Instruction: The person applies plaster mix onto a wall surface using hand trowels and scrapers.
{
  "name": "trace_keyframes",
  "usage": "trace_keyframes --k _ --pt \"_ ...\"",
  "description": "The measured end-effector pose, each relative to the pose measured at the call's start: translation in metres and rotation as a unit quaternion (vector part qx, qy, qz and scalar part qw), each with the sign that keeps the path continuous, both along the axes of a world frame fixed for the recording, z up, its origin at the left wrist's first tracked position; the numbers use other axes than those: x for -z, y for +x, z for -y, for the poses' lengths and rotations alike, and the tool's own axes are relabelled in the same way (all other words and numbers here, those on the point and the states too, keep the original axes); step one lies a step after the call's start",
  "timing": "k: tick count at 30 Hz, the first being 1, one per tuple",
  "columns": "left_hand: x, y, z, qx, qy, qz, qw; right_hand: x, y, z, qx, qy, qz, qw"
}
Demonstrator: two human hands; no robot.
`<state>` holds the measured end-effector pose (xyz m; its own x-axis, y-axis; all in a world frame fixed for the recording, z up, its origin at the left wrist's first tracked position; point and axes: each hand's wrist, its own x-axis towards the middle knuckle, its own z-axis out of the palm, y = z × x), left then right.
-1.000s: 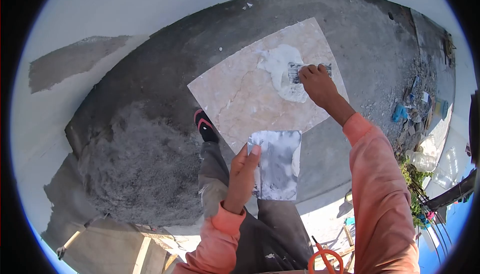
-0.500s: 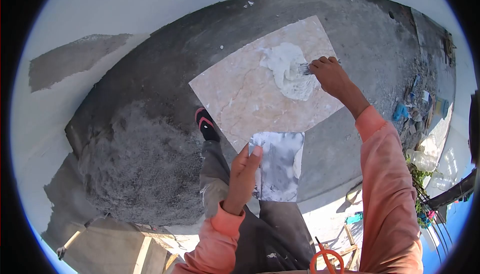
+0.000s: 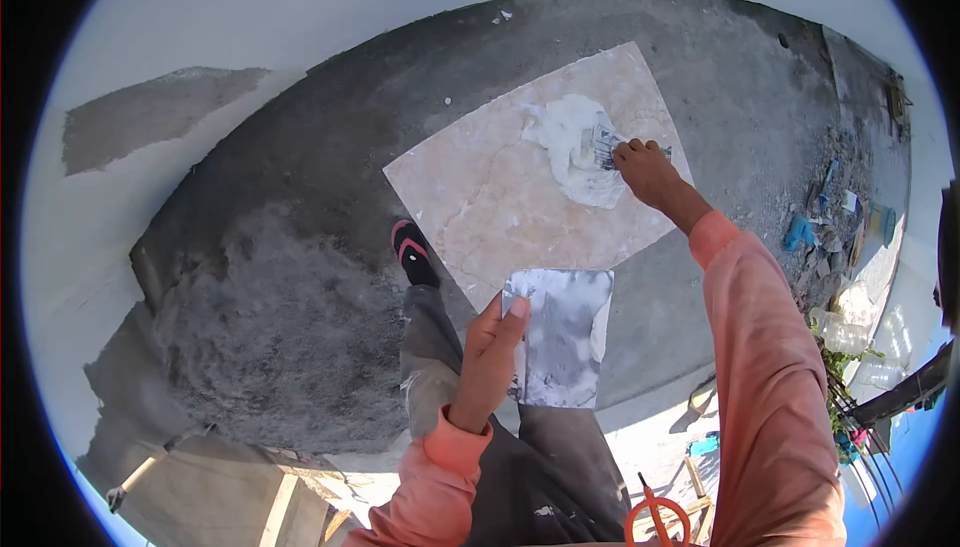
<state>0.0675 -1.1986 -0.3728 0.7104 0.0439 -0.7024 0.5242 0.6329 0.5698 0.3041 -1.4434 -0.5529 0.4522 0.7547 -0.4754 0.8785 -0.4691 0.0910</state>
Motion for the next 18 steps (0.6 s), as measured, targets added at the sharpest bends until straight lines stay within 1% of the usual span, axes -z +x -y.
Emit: trace_keyframes --k 2,5,6,7,8,9,12,13,16,17,18 --pt "0.0 -0.002 -0.001 0.001 0.005 0.003 1.0 -0.031 0.01 -0.007 0.032 0.006 -0.054 0.998" --pt "-0.007 0.006 0.002 -0.019 -0.017 0.003 1.0 -0.058 0.019 -0.021 0.056 0.104 0.036 0.992" --pt "-0.009 0.008 0.004 -0.027 -0.026 -0.003 0.999 -0.047 0.014 -0.019 0.039 0.092 0.027 0.995" --pt "-0.009 0.01 0.004 -0.034 -0.034 -0.009 0.999 -0.025 0.004 -0.016 0.022 0.082 0.018 0.996" --pt "-0.008 0.009 0.005 -0.026 -0.025 -0.005 0.999 -0.011 -0.003 -0.015 0.006 0.073 0.01 0.997" --pt "-0.007 0.005 0.006 -0.018 -0.015 -0.003 1.0 -0.01 -0.011 -0.017 0.001 0.021 -0.007 1.0" --pt "-0.004 0.003 0.003 -0.014 0.001 -0.003 1.0 -0.046 0.002 -0.029 0.024 0.013 -0.019 0.999" --pt "-0.004 0.004 0.003 -0.014 0.002 -0.003 1.0 -0.062 0.006 -0.038 0.05 -0.011 -0.019 0.998" --pt "-0.009 0.01 0.005 -0.024 -0.019 -0.011 0.999 -0.038 -0.007 -0.034 0.026 0.081 0.06 0.995" --pt "-0.007 0.007 0.006 -0.015 -0.015 -0.009 1.0 -0.02 -0.017 -0.03 0.007 0.043 0.011 0.999" --pt "-0.004 0.002 0.007 -0.006 -0.011 -0.007 1.0 -0.023 -0.024 -0.032 -0.01 0.043 0.01 0.999"
